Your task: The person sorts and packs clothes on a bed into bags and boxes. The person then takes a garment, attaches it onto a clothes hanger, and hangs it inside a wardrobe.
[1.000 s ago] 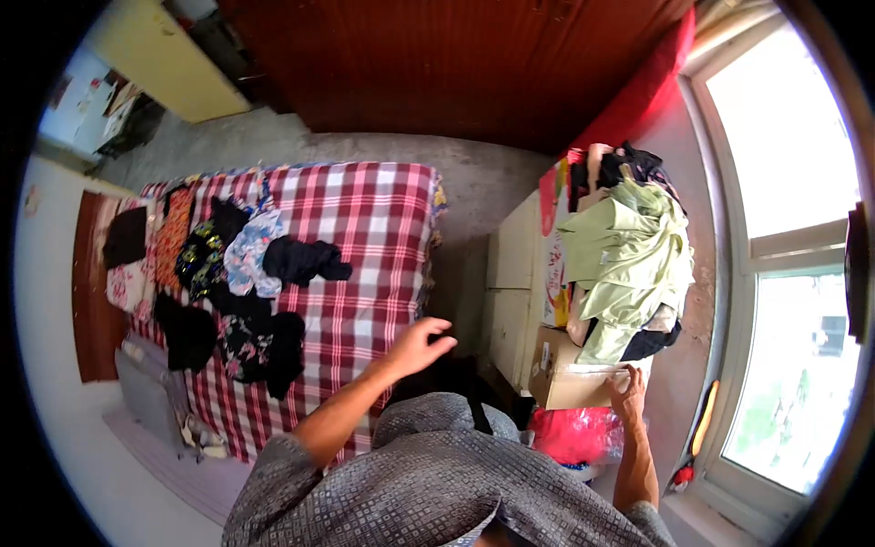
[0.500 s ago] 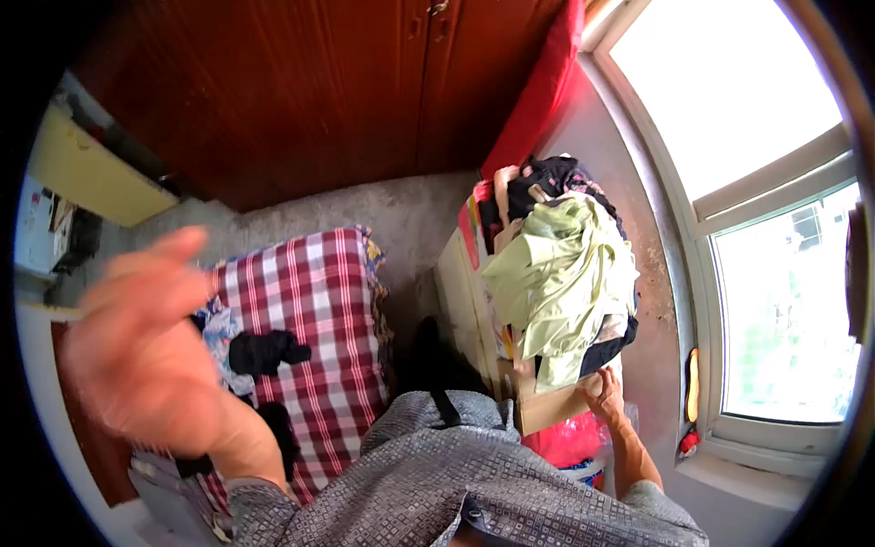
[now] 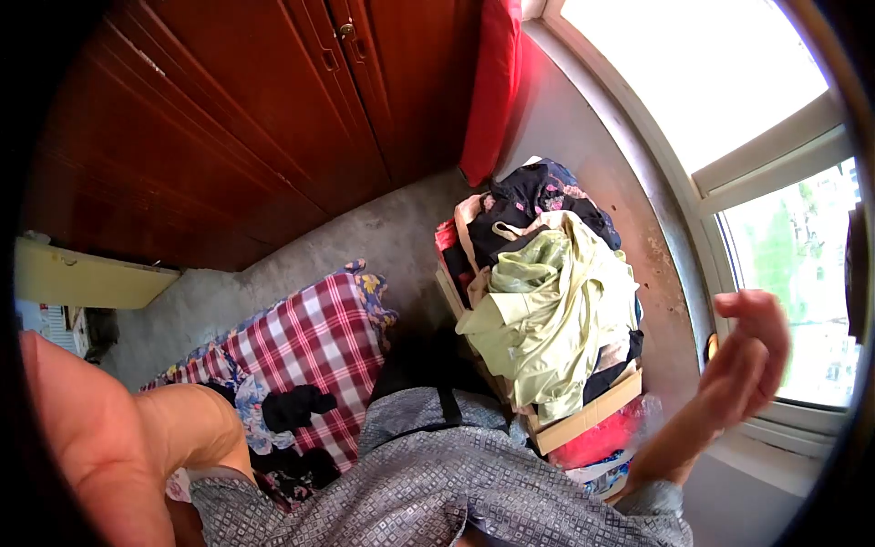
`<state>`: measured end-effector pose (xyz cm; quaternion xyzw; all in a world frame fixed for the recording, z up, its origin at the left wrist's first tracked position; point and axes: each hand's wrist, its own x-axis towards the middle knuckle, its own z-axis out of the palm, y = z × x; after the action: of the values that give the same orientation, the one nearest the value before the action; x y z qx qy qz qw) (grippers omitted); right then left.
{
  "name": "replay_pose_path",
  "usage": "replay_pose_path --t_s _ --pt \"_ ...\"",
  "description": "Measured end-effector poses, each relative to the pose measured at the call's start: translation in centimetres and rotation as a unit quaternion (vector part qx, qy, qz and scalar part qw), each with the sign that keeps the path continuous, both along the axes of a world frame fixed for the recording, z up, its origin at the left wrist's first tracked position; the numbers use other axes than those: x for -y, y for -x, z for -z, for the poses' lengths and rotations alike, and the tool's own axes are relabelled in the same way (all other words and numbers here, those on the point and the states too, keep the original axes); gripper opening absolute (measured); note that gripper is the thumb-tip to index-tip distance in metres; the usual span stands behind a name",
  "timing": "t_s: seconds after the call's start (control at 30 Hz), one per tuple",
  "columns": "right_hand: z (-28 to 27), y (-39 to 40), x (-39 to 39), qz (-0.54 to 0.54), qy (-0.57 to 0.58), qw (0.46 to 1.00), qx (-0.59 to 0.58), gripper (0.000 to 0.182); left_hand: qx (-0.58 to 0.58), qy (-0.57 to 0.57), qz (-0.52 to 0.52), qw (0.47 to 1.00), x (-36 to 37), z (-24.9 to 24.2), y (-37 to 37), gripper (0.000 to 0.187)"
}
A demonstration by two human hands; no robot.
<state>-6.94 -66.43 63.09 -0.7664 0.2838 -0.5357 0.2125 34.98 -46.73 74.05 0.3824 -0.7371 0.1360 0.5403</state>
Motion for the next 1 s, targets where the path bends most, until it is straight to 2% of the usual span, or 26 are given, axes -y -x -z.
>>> replay_pose_path --t_s 0.07,0.17,0.4,0.63,0.83,1.0 --pt "-2.8 -3.6 0.5 -0.038 0.101 0.993 -0.051 0.041 0.003 -0.001 0.006 1.0 1.2 -0.2 -1.1 0.048" --pt "-4.6 -8.6 2.3 -0.074 0.173 0.978 -0.095 0.04 0.004 -0.004 0.019 1.0 3.1 -0.3 -3.6 0.048" --pt "-6.2 -20.2 8.3 -0.094 0.242 0.954 -0.151 0.039 -0.017 0.051 0.022 0.998 7.7 0.9 -11.7 0.046" --pt "-8.6 -29.6 13.2 -0.105 0.246 0.946 -0.181 0.039 -0.053 0.097 0.036 0.993 12.8 0.2 -19.8 0.045" --pt "-7.2 -37.6 13.3 -0.169 0.27 0.932 -0.172 0.039 -0.069 0.102 -0.031 0.992 9.6 3.1 -24.2 0.045" --pt "-6.2 -44.4 12.1 -0.243 0.274 0.923 -0.12 0.04 -0.051 0.087 -0.102 0.99 4.8 3.7 -27.3 0.044"
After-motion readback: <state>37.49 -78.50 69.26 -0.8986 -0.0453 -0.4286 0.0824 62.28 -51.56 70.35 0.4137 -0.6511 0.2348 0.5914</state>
